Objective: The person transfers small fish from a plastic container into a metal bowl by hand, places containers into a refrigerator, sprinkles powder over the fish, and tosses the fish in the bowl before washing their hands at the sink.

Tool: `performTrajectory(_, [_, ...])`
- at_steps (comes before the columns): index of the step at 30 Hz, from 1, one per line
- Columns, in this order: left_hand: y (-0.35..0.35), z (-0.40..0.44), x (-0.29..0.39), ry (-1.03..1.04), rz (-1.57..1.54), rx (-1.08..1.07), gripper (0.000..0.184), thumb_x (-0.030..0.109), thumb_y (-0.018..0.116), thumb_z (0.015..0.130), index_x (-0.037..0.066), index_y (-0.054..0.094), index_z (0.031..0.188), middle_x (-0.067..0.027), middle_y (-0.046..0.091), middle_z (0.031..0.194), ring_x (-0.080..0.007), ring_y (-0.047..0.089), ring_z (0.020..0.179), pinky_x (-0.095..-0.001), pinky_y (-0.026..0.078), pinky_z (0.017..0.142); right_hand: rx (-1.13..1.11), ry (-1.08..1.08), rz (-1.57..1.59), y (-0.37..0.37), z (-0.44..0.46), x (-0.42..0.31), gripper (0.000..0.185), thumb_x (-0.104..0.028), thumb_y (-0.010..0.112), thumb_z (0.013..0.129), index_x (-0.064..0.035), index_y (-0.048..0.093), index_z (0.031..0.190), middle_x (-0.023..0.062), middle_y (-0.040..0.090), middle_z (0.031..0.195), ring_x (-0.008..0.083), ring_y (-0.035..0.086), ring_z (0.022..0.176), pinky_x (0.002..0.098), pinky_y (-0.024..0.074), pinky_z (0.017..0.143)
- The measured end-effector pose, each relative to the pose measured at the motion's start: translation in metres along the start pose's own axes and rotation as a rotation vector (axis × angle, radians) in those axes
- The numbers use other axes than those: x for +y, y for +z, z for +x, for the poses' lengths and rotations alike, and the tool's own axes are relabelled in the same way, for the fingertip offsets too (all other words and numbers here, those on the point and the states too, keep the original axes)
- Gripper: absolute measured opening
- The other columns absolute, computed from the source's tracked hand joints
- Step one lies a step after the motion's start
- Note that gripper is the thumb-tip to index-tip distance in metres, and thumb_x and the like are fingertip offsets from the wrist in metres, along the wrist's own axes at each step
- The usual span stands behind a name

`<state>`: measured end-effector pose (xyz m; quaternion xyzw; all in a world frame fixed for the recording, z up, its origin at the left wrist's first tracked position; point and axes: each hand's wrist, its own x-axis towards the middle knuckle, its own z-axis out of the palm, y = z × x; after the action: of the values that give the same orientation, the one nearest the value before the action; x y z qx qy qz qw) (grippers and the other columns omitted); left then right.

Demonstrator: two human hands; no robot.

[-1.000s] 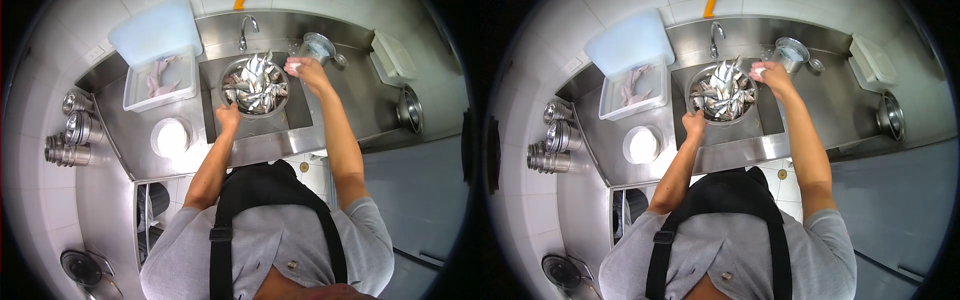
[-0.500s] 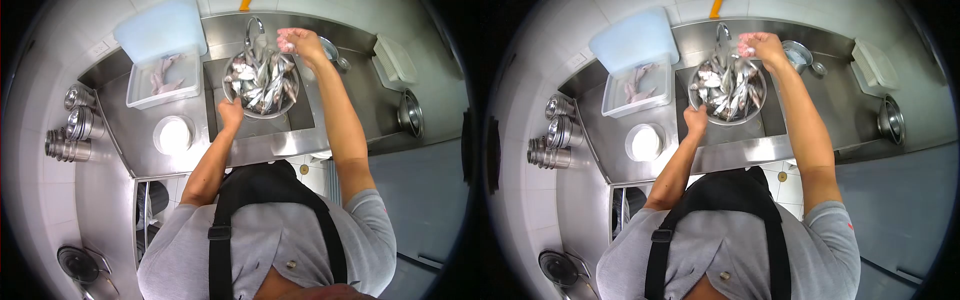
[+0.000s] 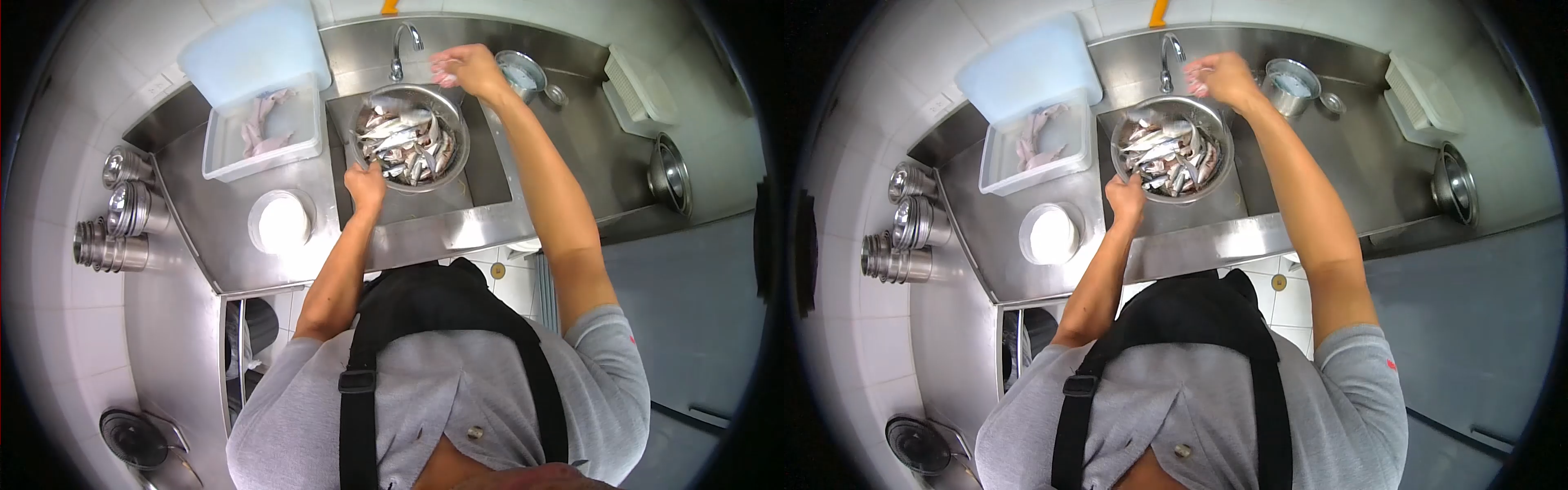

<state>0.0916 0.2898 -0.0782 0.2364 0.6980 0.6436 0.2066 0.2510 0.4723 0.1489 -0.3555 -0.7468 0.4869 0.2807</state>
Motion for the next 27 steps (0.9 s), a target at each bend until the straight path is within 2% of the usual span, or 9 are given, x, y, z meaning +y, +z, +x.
performTrajectory(8, [0.003,-0.002,0.002,-0.177,-0.185,-0.073,0.018,0.006,0.063,0.080,-0.002,0.054,0.066,-0.0057,0.055,0.057,-0.0137,0.051,0.050,-0.0339,0.041,0.046,0.105,-0.162,0.196,0.020,0.019,-0.015,0.020,-0.003,0.059,0.094,0.0070,0.069,0.108,0.0127,0.071,0.096,0.0168,0.069,0.085,0.0287,0.0578,0.074])
performTrajectory(9, [0.004,-0.001,0.004,-0.184,-0.208,-0.084,0.016,0.005,0.063,0.080,-0.002,0.055,0.068,-0.0046,0.055,0.058,-0.0127,0.050,0.051,-0.0330,0.040,0.046,-0.044,-0.039,0.086,0.020,0.014,-0.015,0.021,-0.003,0.059,0.094,0.0083,0.067,0.110,0.0143,0.071,0.097,0.0186,0.069,0.086,0.0295,0.0575,0.078])
performTrajectory(12, [0.003,-0.006,0.010,-0.227,-0.216,-0.078,0.010,0.004,0.062,0.080,-0.003,0.060,0.073,-0.0036,0.057,0.062,-0.0112,0.050,0.055,-0.0306,0.040,0.051,0.063,0.042,0.482,0.018,0.030,0.034,0.024,-0.003,0.059,0.094,0.0089,0.064,0.114,0.0162,0.070,0.100,0.0207,0.068,0.089,0.0311,0.0570,0.082])
performTrajectory(15, [0.000,-0.014,-0.012,-0.141,-0.098,-0.015,0.004,0.002,0.060,0.082,0.002,0.062,0.078,-0.0007,0.056,0.062,-0.0089,0.045,0.046,-0.0272,0.034,0.042,0.150,0.248,0.752,0.002,0.045,0.130,0.023,-0.003,0.060,0.093,0.0060,0.061,0.114,0.0123,0.068,0.093,0.0208,0.068,0.081,0.0315,0.0581,0.073])
performTrajectory(18, [-0.014,-0.023,-0.003,-0.143,0.116,-0.038,0.013,0.007,0.060,0.082,-0.004,0.066,0.087,-0.0041,0.062,0.073,-0.0102,0.053,0.063,-0.0277,0.042,0.057,0.125,0.435,0.792,-0.013,0.037,0.239,0.016,-0.008,0.062,0.093,0.0015,0.063,0.106,0.0070,0.067,0.085,0.0182,0.064,0.070,0.0305,0.0565,0.064])
performTrajectory(20, [-0.012,-0.028,0.004,-0.158,0.062,0.019,0.009,0.005,0.057,0.084,-0.002,0.062,0.081,0.0023,0.053,0.064,-0.0061,0.042,0.056,-0.0264,0.032,0.050,0.242,0.635,0.707,-0.001,0.037,0.331,0.013,-0.016,0.060,0.096,-0.0040,0.065,0.099,0.0046,0.066,0.083,0.0156,0.063,0.068,0.0290,0.0542,0.060])
performTrajectory(22, [-0.015,-0.030,-0.010,-0.254,0.042,0.048,0.008,0.004,0.058,0.083,-0.002,0.063,0.083,0.0026,0.054,0.066,-0.0061,0.042,0.056,-0.0264,0.033,0.049,0.203,0.824,0.498,0.013,0.040,0.446,0.018,-0.018,0.062,0.096,-0.0023,0.063,0.086,0.0049,0.065,0.077,0.0142,0.062,0.065,0.0300,0.0481,0.050])
performTrajectory(24, [-0.015,-0.034,-0.008,-0.283,0.042,0.087,0.009,0.004,0.059,0.085,-0.004,0.064,0.086,0.0001,0.059,0.075,-0.0075,0.048,0.067,-0.0248,0.038,0.059,0.239,0.948,0.275,0.039,0.045,0.533,0.019,-0.018,0.062,0.094,-0.0019,0.065,0.085,0.0078,0.067,0.078,0.0191,0.065,0.068,0.0329,0.0506,0.055])
performTrajectory(27, [-0.012,-0.039,0.004,-0.370,0.193,0.128,0.007,0.004,0.060,0.084,-0.003,0.062,0.086,-0.0006,0.060,0.078,-0.0073,0.048,0.069,-0.0245,0.039,0.062,0.467,0.833,-0.280,0.078,0.058,0.607,0.021,-0.019,0.062,0.092,-0.0014,0.068,0.082,0.0122,0.069,0.080,0.0263,0.068,0.073,0.0372,0.0543,0.063])
